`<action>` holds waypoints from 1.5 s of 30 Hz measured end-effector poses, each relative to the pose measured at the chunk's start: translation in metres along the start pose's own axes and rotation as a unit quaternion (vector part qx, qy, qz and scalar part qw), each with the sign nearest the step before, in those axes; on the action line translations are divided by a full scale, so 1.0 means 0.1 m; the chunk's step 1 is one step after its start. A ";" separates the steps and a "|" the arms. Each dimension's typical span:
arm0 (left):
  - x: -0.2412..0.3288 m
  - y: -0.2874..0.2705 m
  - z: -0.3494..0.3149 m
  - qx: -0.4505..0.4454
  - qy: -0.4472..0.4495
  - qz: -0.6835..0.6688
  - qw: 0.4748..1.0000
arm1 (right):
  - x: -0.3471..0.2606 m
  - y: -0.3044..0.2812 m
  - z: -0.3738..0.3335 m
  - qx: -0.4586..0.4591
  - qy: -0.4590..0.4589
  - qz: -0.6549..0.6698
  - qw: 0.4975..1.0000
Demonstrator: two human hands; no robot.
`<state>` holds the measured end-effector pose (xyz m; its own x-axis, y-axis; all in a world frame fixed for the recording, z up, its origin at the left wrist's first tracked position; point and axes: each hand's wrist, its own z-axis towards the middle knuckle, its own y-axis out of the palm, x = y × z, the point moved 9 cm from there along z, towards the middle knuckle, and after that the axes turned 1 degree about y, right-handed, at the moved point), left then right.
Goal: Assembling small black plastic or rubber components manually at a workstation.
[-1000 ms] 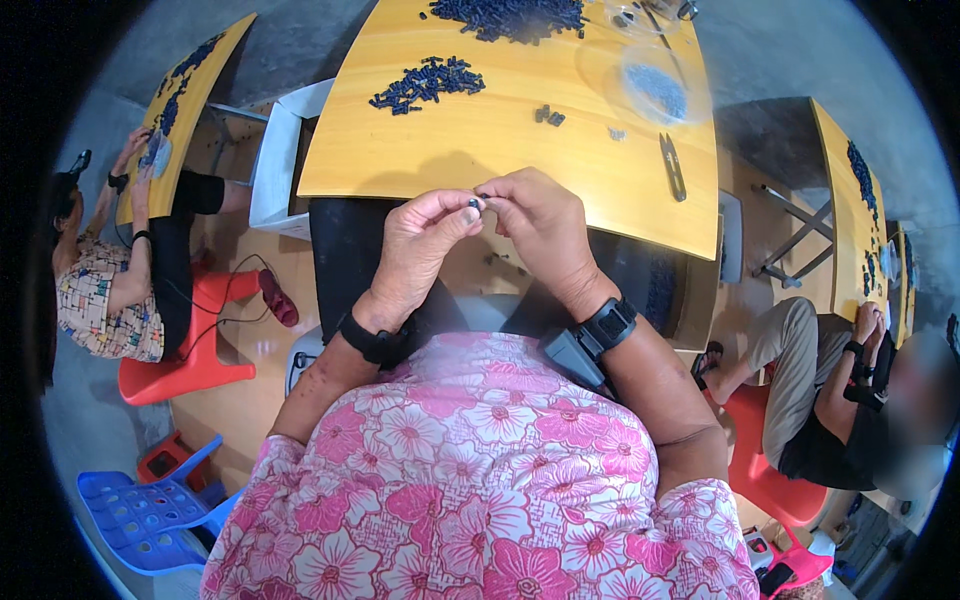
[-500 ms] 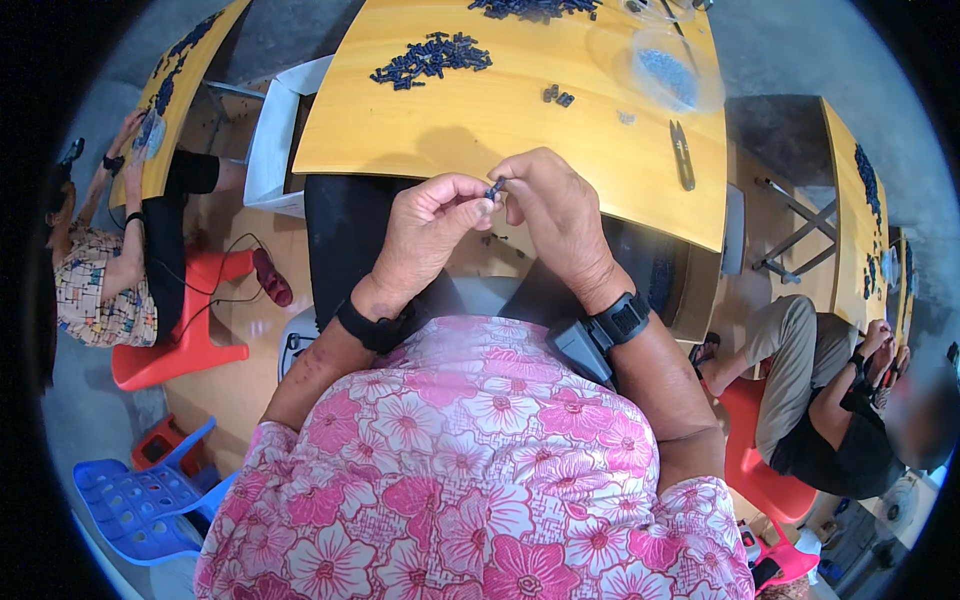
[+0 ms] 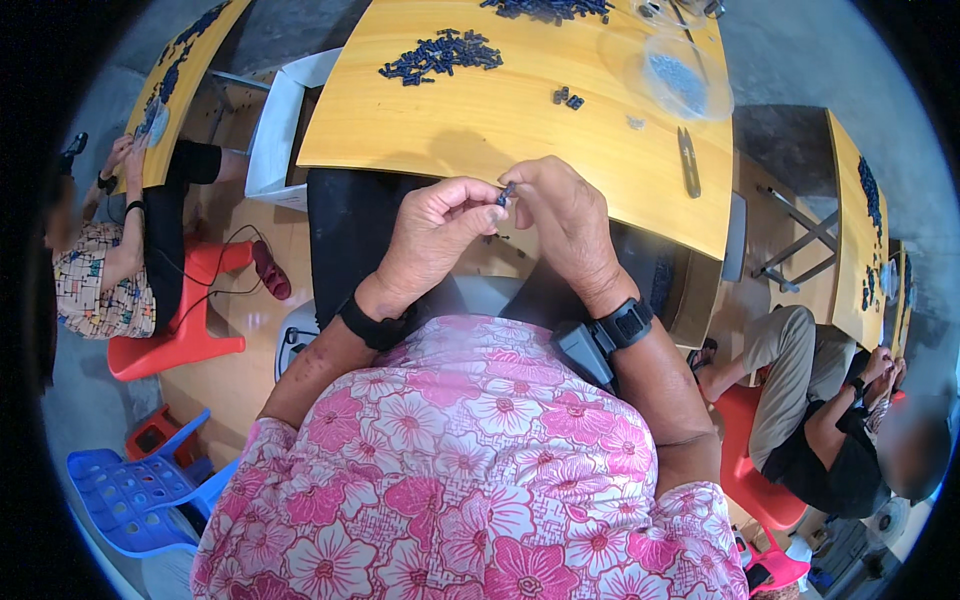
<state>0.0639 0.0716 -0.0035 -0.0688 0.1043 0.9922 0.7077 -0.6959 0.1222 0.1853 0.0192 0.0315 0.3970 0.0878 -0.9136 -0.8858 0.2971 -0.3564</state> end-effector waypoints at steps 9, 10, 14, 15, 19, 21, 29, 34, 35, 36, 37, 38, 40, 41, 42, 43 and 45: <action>-0.03 0.00 -0.01 -0.006 -0.006 0.029 1.000 | -0.08 -0.02 -0.01 -0.019 -0.051 -0.047 0.997; -0.02 0.01 -0.01 -0.008 -0.005 0.025 1.000 | -0.06 -0.03 -0.01 -0.019 -0.051 -0.047 0.997; -0.05 0.00 -0.01 -0.012 -0.019 0.017 1.000 | -0.07 -0.04 0.00 -0.035 -0.072 -0.044 0.996; -0.03 0.01 -0.01 -0.014 -0.014 0.011 1.000 | -0.08 -0.04 -0.01 -0.041 -0.080 -0.050 0.995; -0.04 0.04 -0.01 -0.020 -0.029 -0.011 0.999 | -0.08 -0.03 0.00 -0.057 -0.089 -0.055 0.993; -0.06 0.05 -0.02 -0.027 -0.037 -0.025 0.999 | -0.09 -0.04 -0.01 -0.051 -0.100 -0.013 0.994; -0.14 0.07 -0.03 -0.038 -0.060 -0.080 0.994 | -0.05 0.01 -0.05 -0.018 -0.061 0.014 0.998; -0.18 0.08 -0.04 -0.036 -0.078 -0.112 0.990 | 0.00 0.02 -0.07 -0.001 -0.046 0.001 0.999; -0.19 0.08 -0.04 -0.035 -0.079 -0.112 0.990 | -0.01 0.02 -0.07 0.003 -0.049 0.004 0.999; -0.21 0.08 -0.05 -0.034 -0.091 -0.121 0.988 | -0.02 0.02 -0.07 0.007 -0.052 0.006 0.999; -0.23 0.08 -0.05 -0.032 -0.103 -0.130 0.986 | -0.01 0.02 -0.07 0.006 -0.052 0.006 0.999; -0.23 0.07 -0.06 -0.031 -0.104 -0.130 0.986 | -0.03 0.01 -0.08 0.010 -0.064 -0.001 0.998; -0.25 0.10 -0.07 -0.052 -0.114 -0.149 0.981 | -0.04 0.00 -0.08 0.013 -0.075 -0.009 0.997; -0.26 0.10 -0.07 -0.052 -0.115 -0.149 0.981 | -0.07 0.00 -0.08 0.017 -0.089 -0.018 0.996; -0.28 0.10 -0.06 -0.053 -0.117 -0.152 0.980 | -0.09 -0.01 -0.08 0.021 -0.104 -0.028 0.994; -0.29 0.10 -0.07 -0.054 -0.118 -0.154 0.979 | -0.09 -0.01 -0.08 0.021 -0.104 -0.028 0.994; -0.29 0.11 -0.07 -0.042 -0.116 -0.158 0.980 | -0.06 -0.01 -0.09 0.022 -0.095 -0.019 0.995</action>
<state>0.0694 0.0560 -0.0304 -0.1062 0.4763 0.8728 0.6152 -0.6581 0.4340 0.1815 0.0101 0.0354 0.4720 0.2524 -0.8447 -0.8596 0.3445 -0.3774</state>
